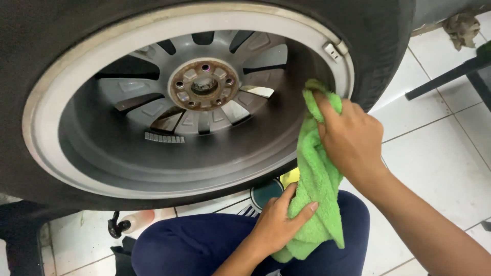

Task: The person sprays a cleaning solution onto a car wheel and then wipes the rim and tire with a green cloth. The person sits on the floor while performing the cleaning task.

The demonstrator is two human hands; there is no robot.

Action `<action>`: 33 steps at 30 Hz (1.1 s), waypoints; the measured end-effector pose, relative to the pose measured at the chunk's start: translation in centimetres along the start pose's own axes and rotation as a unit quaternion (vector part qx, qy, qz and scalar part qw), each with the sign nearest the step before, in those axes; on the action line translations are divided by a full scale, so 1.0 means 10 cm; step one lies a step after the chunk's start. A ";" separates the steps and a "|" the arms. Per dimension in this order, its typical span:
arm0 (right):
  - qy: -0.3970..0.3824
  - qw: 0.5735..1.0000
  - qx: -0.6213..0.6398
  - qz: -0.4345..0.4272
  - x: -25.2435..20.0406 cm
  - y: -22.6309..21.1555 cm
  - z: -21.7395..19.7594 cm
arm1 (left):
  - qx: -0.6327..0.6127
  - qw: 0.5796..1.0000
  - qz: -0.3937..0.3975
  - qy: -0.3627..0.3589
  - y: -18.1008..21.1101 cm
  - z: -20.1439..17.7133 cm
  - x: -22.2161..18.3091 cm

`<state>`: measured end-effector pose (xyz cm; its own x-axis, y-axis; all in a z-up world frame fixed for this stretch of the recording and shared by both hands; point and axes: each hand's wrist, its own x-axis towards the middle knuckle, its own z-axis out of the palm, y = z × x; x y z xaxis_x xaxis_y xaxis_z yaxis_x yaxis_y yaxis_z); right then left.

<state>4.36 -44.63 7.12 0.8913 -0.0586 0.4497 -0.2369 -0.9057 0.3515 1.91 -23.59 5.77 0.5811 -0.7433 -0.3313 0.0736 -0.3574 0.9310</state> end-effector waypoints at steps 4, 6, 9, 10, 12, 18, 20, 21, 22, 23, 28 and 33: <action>0.076 0.993 -0.094 -0.014 0.11 0.00 -0.17 | -0.012 1.000 0.000 -0.001 0.11 -0.08 -0.02; 0.070 0.993 -0.099 0.001 0.09 -0.03 -0.13 | 0.008 1.000 -0.001 -0.007 0.12 -0.09 0.01; 0.023 0.997 -0.067 0.017 -0.08 -0.08 0.10 | 0.058 0.996 -0.064 -0.024 -0.03 -0.01 0.03; 0.023 0.997 -0.067 0.023 -0.12 -0.10 0.17 | 0.063 0.996 -0.064 -0.027 -0.06 0.00 0.04; 0.002 0.998 -0.069 -0.006 -0.22 -0.13 0.28 | 0.074 0.992 -0.102 -0.025 -0.13 0.04 0.06; 0.066 0.996 -0.050 0.020 0.09 0.07 -0.12 | -0.068 0.994 -0.025 0.082 0.05 0.02 0.05; 0.081 0.995 -0.053 0.025 0.13 0.05 -0.10 | -0.146 0.986 -0.042 0.068 0.08 0.00 0.10; 0.093 0.994 -0.053 0.026 0.13 0.02 -0.09 | -0.226 0.970 -0.064 0.057 0.07 0.00 0.12; 0.092 0.994 -0.052 0.026 0.07 -0.01 0.00 | -0.226 0.970 -0.066 0.057 0.01 0.01 0.14; 0.072 0.994 -0.071 0.032 0.00 -0.05 0.08 | -0.240 0.966 -0.087 0.042 -0.06 0.01 0.16; -0.175 0.983 0.028 0.049 -0.52 -0.48 0.60 | -0.149 0.967 -0.209 0.004 -0.33 -0.03 0.09; -0.211 0.974 0.060 0.046 -0.50 -0.59 0.60 | -0.106 0.966 -0.236 0.027 -0.61 -0.03 0.04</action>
<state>3.60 -41.53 -2.14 0.9540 -0.2868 0.0873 -0.2992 -0.9295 0.2157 1.97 -21.51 0.05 0.4833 -0.4935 -0.7231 0.5019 -0.5206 0.6907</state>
